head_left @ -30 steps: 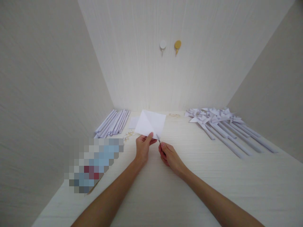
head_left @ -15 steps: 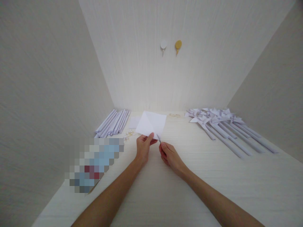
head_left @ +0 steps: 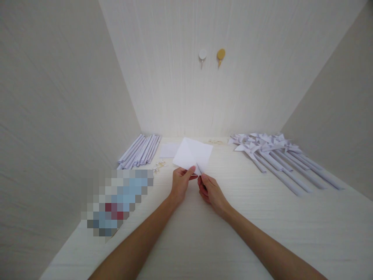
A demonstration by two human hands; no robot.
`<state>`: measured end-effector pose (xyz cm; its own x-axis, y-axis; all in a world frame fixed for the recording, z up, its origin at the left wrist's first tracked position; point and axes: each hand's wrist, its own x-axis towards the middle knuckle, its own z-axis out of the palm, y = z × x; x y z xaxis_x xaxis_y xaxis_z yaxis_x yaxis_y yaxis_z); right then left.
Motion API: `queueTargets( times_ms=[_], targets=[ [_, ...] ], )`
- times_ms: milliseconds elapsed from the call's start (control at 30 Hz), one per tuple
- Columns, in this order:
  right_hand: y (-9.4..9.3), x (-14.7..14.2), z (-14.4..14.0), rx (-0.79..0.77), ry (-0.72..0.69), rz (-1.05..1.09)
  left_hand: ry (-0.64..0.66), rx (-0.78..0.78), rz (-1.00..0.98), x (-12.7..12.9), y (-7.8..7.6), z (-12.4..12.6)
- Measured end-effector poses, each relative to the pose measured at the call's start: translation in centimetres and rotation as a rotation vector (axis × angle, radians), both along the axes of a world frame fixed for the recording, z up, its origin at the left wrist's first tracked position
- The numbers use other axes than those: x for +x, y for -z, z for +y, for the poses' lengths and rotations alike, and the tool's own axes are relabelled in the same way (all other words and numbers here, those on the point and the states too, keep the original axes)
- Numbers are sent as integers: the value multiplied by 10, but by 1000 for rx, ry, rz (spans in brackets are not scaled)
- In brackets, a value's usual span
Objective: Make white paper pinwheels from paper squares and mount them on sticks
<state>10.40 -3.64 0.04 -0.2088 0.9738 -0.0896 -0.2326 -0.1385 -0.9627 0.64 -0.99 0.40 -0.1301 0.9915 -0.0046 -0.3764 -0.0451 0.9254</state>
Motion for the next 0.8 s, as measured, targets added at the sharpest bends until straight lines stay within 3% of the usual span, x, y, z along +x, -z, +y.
queueTargets(
  times_ms=[800],
  targets=[
    [1, 2, 1, 12, 21, -34, 32, -21, -3, 0, 2, 0]
  ],
)
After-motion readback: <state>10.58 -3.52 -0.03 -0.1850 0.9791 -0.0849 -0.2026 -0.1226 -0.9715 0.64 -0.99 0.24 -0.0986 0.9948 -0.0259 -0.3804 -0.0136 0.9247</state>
